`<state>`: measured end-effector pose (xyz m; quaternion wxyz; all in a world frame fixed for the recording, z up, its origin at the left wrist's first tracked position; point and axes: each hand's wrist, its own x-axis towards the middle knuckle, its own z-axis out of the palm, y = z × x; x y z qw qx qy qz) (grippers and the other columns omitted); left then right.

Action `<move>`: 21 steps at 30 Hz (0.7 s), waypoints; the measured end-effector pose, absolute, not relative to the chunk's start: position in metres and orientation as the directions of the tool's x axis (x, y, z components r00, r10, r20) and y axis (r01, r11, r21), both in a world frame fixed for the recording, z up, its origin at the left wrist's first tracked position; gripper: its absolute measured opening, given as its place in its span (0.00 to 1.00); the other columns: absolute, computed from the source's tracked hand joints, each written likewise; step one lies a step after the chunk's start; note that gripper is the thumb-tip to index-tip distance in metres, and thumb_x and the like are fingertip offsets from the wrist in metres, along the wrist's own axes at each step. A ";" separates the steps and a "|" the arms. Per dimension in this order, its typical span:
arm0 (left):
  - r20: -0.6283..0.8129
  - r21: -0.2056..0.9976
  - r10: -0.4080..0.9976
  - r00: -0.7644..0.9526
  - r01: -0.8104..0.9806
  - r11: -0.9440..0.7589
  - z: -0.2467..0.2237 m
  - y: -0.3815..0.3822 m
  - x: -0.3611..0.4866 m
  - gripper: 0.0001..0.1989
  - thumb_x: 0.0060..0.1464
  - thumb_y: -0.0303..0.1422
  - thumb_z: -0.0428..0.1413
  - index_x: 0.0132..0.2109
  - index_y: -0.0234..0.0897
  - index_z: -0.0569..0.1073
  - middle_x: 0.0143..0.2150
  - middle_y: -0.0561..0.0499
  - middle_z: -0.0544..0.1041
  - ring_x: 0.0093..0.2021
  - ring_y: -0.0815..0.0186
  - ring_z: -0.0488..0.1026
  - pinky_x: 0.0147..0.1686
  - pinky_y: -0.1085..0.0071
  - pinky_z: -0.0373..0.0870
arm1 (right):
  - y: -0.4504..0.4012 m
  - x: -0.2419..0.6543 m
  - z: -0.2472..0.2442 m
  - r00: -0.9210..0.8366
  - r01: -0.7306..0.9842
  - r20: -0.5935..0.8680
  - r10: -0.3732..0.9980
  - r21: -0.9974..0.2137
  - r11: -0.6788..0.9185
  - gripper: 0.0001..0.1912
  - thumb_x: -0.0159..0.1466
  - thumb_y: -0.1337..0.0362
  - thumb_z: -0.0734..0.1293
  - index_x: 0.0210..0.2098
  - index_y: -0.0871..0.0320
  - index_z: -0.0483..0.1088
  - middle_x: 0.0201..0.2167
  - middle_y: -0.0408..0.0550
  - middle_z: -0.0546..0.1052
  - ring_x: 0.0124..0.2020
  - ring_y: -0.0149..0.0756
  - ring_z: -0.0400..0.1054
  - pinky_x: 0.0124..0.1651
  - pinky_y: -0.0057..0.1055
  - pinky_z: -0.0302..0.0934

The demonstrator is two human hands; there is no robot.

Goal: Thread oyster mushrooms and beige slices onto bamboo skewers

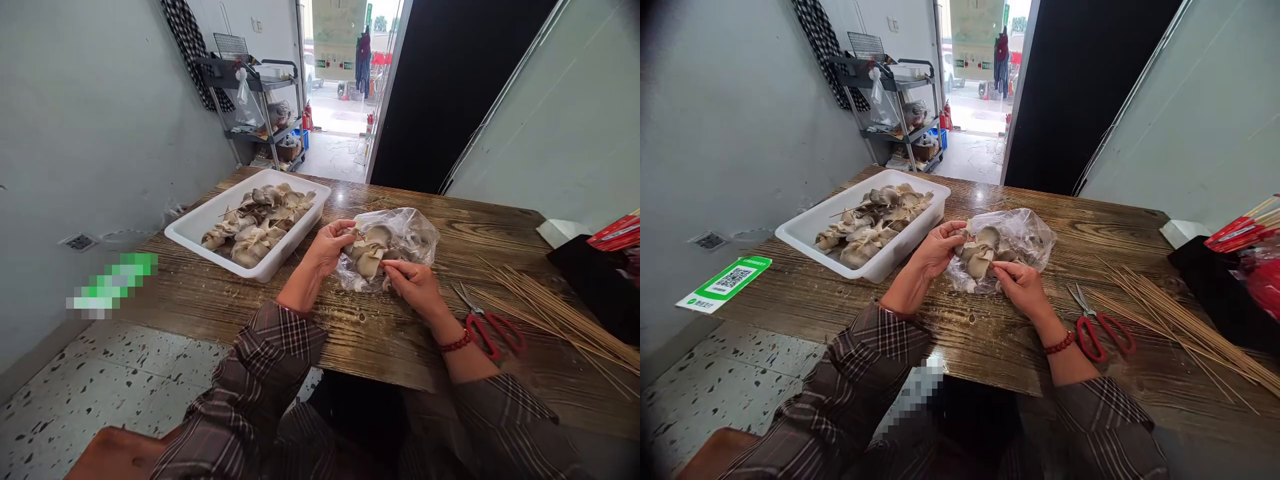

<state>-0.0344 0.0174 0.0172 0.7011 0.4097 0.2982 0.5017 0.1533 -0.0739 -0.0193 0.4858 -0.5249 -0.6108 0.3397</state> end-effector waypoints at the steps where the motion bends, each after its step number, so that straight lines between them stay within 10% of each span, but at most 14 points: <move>1: -0.010 0.875 0.948 0.317 -0.456 0.162 0.017 0.017 -0.034 0.17 0.35 0.24 0.65 0.37 0.33 0.75 0.28 0.54 0.78 0.27 0.73 0.74 0.30 0.78 0.66 | -0.074 0.153 -0.020 0.023 0.293 0.228 0.973 -0.932 0.212 0.22 0.61 0.51 0.66 0.43 0.64 0.79 0.15 0.39 0.66 0.16 0.25 0.55 0.19 0.24 0.49; 21: -0.002 0.910 0.938 0.347 -0.388 0.146 0.018 0.018 -0.043 0.17 0.33 0.38 0.72 0.27 0.31 0.77 0.22 0.53 0.73 0.22 0.76 0.63 0.23 0.76 0.57 | -0.077 0.152 -0.015 0.022 0.289 0.237 0.971 -0.931 0.221 0.22 0.61 0.52 0.67 0.41 0.65 0.79 0.14 0.38 0.65 0.16 0.25 0.55 0.20 0.24 0.50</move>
